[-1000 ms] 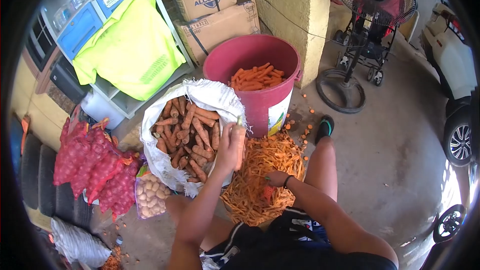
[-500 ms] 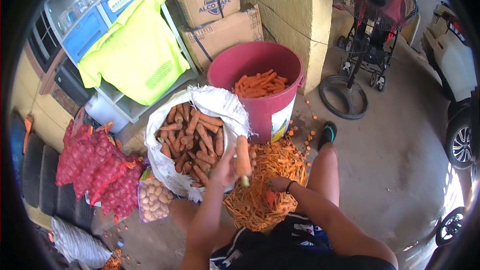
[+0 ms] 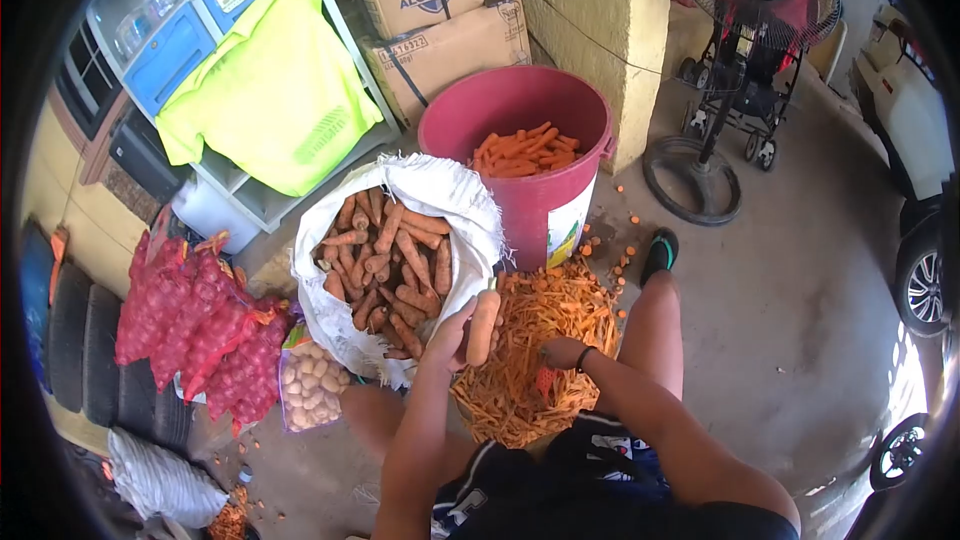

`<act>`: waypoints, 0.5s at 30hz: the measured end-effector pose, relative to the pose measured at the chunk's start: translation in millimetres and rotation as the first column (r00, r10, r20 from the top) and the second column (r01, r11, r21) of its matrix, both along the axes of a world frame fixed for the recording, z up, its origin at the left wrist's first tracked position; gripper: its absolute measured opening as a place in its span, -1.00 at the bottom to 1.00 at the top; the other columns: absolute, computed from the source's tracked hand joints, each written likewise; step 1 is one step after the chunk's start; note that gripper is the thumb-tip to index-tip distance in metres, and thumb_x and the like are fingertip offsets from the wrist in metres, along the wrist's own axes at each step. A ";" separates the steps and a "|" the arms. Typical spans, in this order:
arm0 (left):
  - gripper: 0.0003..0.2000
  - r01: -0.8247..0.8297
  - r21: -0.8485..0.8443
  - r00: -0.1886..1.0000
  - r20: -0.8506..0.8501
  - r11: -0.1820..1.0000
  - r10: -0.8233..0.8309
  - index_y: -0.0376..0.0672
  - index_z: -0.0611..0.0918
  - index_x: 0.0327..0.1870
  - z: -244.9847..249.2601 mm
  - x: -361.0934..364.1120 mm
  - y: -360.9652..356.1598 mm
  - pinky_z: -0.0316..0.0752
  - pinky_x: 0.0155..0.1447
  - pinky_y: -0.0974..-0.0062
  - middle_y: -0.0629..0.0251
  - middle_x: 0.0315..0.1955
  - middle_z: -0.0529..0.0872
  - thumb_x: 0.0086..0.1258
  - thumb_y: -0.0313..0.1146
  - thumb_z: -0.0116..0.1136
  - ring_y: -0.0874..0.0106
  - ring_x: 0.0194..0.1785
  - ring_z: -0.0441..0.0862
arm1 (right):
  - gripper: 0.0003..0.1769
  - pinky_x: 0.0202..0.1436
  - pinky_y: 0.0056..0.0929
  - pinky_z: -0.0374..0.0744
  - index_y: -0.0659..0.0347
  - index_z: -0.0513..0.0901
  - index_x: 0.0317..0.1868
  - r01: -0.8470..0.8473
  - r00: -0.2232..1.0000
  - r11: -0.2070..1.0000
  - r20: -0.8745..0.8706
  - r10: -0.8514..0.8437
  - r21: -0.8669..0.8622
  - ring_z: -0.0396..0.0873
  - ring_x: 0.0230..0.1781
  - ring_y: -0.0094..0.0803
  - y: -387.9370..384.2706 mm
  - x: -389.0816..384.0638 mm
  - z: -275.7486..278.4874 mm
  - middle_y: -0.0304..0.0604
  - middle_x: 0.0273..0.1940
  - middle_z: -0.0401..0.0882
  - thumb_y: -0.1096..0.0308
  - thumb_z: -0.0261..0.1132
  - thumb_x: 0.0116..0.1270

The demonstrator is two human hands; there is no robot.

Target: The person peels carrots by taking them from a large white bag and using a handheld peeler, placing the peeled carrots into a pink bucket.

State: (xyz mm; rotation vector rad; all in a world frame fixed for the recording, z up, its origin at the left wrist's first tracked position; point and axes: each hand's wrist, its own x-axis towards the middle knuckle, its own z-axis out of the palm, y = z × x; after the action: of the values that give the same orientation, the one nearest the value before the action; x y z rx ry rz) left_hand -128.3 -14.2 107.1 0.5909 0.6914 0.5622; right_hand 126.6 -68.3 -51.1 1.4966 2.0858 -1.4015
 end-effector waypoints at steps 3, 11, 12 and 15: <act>-0.47 -0.185 0.185 0.982 0.075 0.965 0.173 -0.25 0.50 0.25 28.8 20.2 5.8 0.67 -0.29 0.44 0.16 -0.04 0.69 0.62 0.08 -0.09 0.38 -0.29 0.70 | -0.67 -0.08 -0.02 0.59 0.29 0.64 0.10 0.088 0.996 0.996 -0.019 -0.088 -0.012 0.65 -0.15 -0.06 -3.2 1.6 4.6 0.08 -0.10 0.69 0.26 0.23 0.46; -0.47 -0.016 0.097 0.964 -0.264 0.995 0.041 -0.31 0.48 0.24 21.9 -0.6 20.0 0.68 0.01 0.13 0.09 -0.15 0.72 0.61 0.05 -0.06 0.21 -0.18 0.74 | -0.69 -0.25 -0.08 0.58 0.27 0.60 0.14 -0.016 0.999 0.997 -0.034 0.019 0.080 0.63 -0.33 -0.12 7.2 6.4 -15.4 0.05 -0.25 0.69 0.35 0.17 0.46; -0.47 -0.020 0.151 0.980 -0.193 0.988 0.049 -0.30 0.48 0.24 -5.4 -8.7 21.6 0.68 0.02 0.11 0.10 -0.17 0.72 0.61 0.05 -0.05 0.19 -0.18 0.74 | -0.71 -0.25 -0.09 0.56 0.27 0.62 0.09 -0.039 0.999 0.999 -0.016 0.039 0.018 0.62 -0.34 -0.12 6.8 10.4 -18.1 0.05 -0.27 0.69 0.34 0.16 0.47; -0.40 -0.152 0.269 0.988 0.056 0.951 0.142 -0.25 0.44 0.30 24.6 2.8 13.3 0.59 0.21 0.01 -0.03 0.08 0.61 0.59 0.16 -0.06 0.16 0.07 0.66 | -0.75 -0.18 -0.07 0.56 0.24 0.66 -0.04 0.050 0.999 0.999 0.015 -0.050 0.008 0.61 -0.27 -0.08 0.3 7.7 5.7 0.05 -0.23 0.68 0.29 0.20 0.41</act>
State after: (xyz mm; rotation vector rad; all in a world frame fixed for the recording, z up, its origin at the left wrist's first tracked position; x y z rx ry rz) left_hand -125.5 -0.9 131.7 0.7881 0.6311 0.8140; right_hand 134.3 -68.0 -45.3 1.5676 2.0612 -1.3957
